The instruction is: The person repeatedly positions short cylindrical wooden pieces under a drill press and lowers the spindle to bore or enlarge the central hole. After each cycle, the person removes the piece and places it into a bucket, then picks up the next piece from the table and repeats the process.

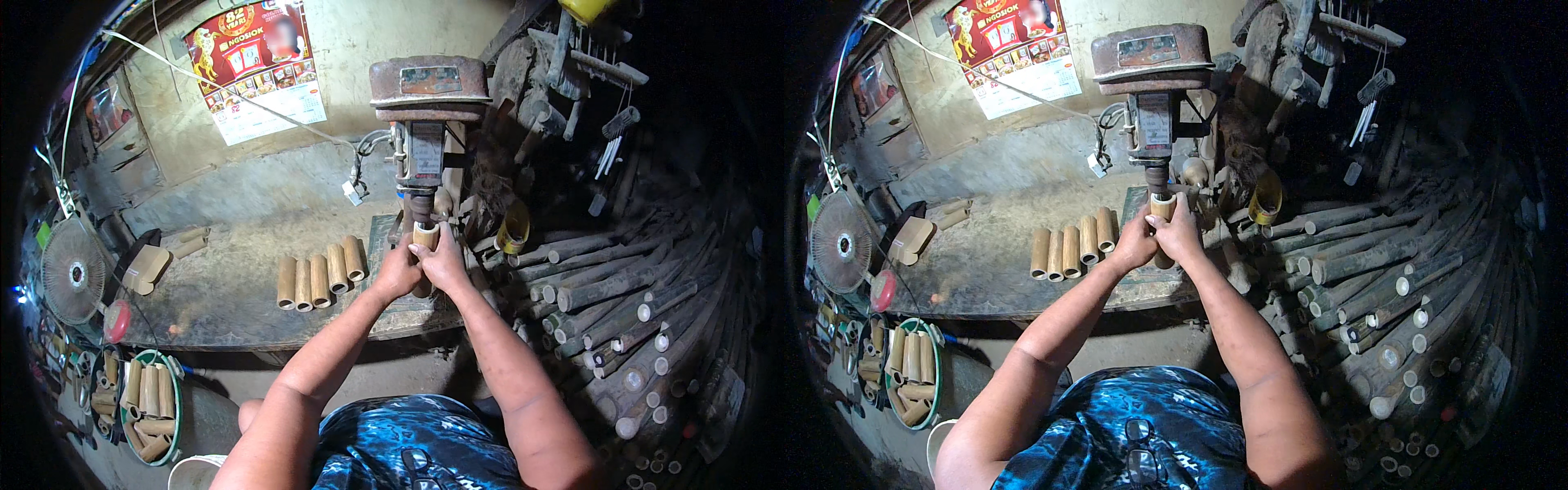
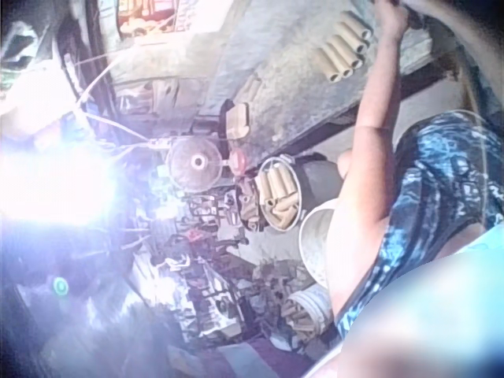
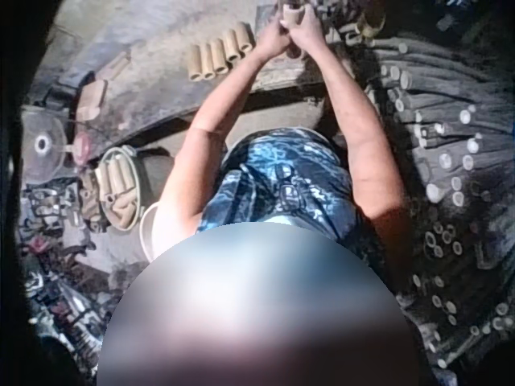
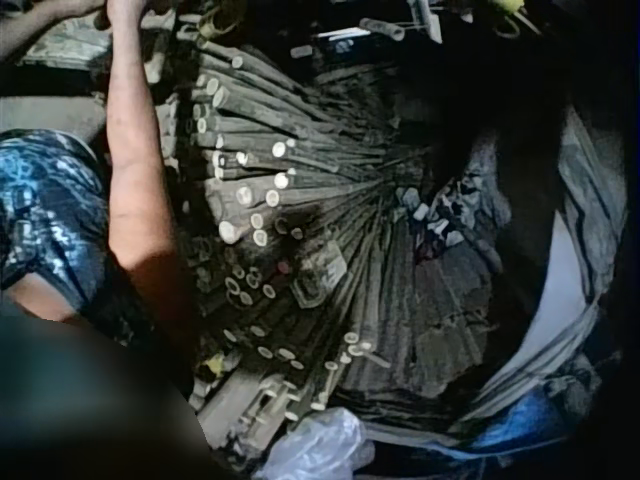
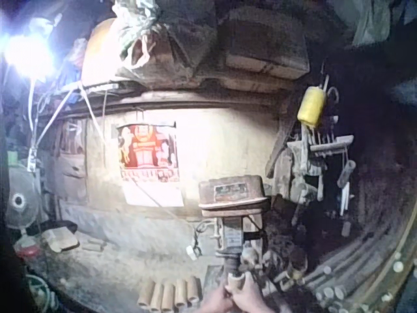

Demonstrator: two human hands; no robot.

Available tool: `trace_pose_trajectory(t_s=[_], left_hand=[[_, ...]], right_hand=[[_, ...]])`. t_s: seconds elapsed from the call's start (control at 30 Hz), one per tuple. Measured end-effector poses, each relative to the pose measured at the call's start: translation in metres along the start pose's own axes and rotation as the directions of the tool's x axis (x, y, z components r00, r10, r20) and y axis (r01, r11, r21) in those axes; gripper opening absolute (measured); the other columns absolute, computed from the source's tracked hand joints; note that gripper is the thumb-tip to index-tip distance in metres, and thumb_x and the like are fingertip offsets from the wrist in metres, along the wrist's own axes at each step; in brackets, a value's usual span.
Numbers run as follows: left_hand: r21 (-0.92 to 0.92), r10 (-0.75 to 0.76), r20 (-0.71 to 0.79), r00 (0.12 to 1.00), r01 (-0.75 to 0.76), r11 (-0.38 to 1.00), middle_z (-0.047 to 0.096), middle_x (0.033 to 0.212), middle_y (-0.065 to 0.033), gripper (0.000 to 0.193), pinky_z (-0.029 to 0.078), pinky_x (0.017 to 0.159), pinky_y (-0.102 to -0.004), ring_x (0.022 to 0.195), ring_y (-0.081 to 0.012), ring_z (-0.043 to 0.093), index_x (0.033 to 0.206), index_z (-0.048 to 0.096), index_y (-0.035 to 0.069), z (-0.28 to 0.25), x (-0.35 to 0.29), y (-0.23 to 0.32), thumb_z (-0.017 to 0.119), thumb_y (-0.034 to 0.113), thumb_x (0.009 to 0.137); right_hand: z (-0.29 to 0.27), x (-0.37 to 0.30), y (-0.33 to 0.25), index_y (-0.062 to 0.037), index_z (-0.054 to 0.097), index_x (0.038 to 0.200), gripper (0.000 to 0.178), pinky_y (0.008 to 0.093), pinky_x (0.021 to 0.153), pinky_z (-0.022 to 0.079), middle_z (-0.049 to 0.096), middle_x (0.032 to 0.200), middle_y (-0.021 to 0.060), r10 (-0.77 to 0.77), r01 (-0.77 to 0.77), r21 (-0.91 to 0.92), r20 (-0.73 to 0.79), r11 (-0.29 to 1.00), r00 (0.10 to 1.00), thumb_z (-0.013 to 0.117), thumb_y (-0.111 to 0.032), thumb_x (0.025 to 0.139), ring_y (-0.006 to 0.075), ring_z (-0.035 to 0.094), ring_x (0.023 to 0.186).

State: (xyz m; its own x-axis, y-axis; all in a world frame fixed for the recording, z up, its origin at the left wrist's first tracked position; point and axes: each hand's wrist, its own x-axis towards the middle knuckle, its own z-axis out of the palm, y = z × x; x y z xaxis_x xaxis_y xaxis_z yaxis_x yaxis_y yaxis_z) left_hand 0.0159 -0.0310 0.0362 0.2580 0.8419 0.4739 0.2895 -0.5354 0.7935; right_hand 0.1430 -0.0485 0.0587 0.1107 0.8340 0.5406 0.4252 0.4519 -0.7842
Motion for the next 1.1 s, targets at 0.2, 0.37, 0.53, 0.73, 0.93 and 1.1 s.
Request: trace_pose_trajectory(t_s=[0.2,0.37,0.53,0.73,0.93,1.1], left_hand=[[0.087,-0.103,0.072,0.992,0.097,0.991,0.067,0.118,-0.0238,0.057,0.051,0.093,-0.0423,0.111,-0.0326,0.065,0.138,0.047,0.004,-0.012,-0.006,0.006,0.066,0.008,0.085],[-0.005,-0.061,0.063,0.996,0.061,0.998,0.067,0.118,-0.0211,0.057,0.05,0.095,-0.0393,0.112,-0.0266,0.065,0.137,0.046,0.002,-0.017,-0.005,-0.002,0.066,0.004,0.084],[-0.086,-0.023,0.055,0.998,0.027,0.996,0.067,0.116,-0.02,0.058,0.05,0.094,-0.0376,0.109,-0.0251,0.065,0.138,0.045,-0.001,-0.021,0.003,-0.021,0.066,0.004,0.084],[0.002,0.02,0.012,1.0,-0.02,1.0,0.068,0.099,-0.0232,0.053,0.052,0.076,-0.0443,0.088,-0.0348,0.069,0.135,0.048,0.005,-0.026,0.009,-0.026,0.067,0.014,0.087],[0.017,-0.033,0.083,0.996,0.031,0.999,0.066,0.118,-0.0166,0.055,0.05,0.092,-0.0362,0.107,-0.0197,0.062,0.14,0.047,0.003,-0.024,0.021,-0.026,0.065,0.003,0.088],[-0.046,0.022,0.066,0.998,-0.019,0.999,0.068,0.112,-0.0213,0.052,0.052,0.086,-0.0402,0.1,-0.0305,0.067,0.136,0.051,0.005,-0.013,0.023,-0.03,0.066,0.01,0.087]], right_hand=[[0.002,-0.011,-0.016,-0.0027,0.049,0.117,0.049,0.0473,0.087,0.051,0.067,0.107,0.0228,0.076,-0.076,-0.025,-0.004,0.997,0.997,0.08,-0.012,0.081,0.0428,0.065,0.104],[0.005,-0.012,-0.028,-0.0038,0.049,0.117,0.051,0.0495,0.087,0.051,0.068,0.107,0.0232,0.034,-0.034,-0.024,-0.018,0.999,0.999,0.08,-0.011,0.078,0.0443,0.065,0.105],[0.017,-0.005,-0.023,-0.0028,0.043,0.116,0.052,0.0524,0.077,0.051,0.066,0.098,0.0261,-0.027,0.024,-0.042,-0.064,0.999,0.998,0.079,-0.009,0.079,0.0485,0.065,0.096],[0.028,0.002,-0.013,-0.0014,0.046,0.113,0.05,0.0533,0.076,0.05,0.067,0.097,0.0261,-0.009,0.007,-0.026,-0.109,1.0,0.994,0.081,-0.011,0.079,0.0492,0.065,0.093],[0.023,0.007,-0.006,-0.0019,0.048,0.112,0.047,0.0519,0.076,0.051,0.068,0.097,0.025,-0.029,0.023,-0.054,-0.111,0.998,0.993,0.08,-0.012,0.08,0.0472,0.066,0.093],[0.014,0.006,-0.006,-0.002,0.05,0.117,0.048,0.0482,0.08,0.051,0.067,0.102,0.0234,-0.041,0.037,-0.048,-0.098,0.998,0.994,0.079,-0.011,0.081,0.0434,0.066,0.096]])
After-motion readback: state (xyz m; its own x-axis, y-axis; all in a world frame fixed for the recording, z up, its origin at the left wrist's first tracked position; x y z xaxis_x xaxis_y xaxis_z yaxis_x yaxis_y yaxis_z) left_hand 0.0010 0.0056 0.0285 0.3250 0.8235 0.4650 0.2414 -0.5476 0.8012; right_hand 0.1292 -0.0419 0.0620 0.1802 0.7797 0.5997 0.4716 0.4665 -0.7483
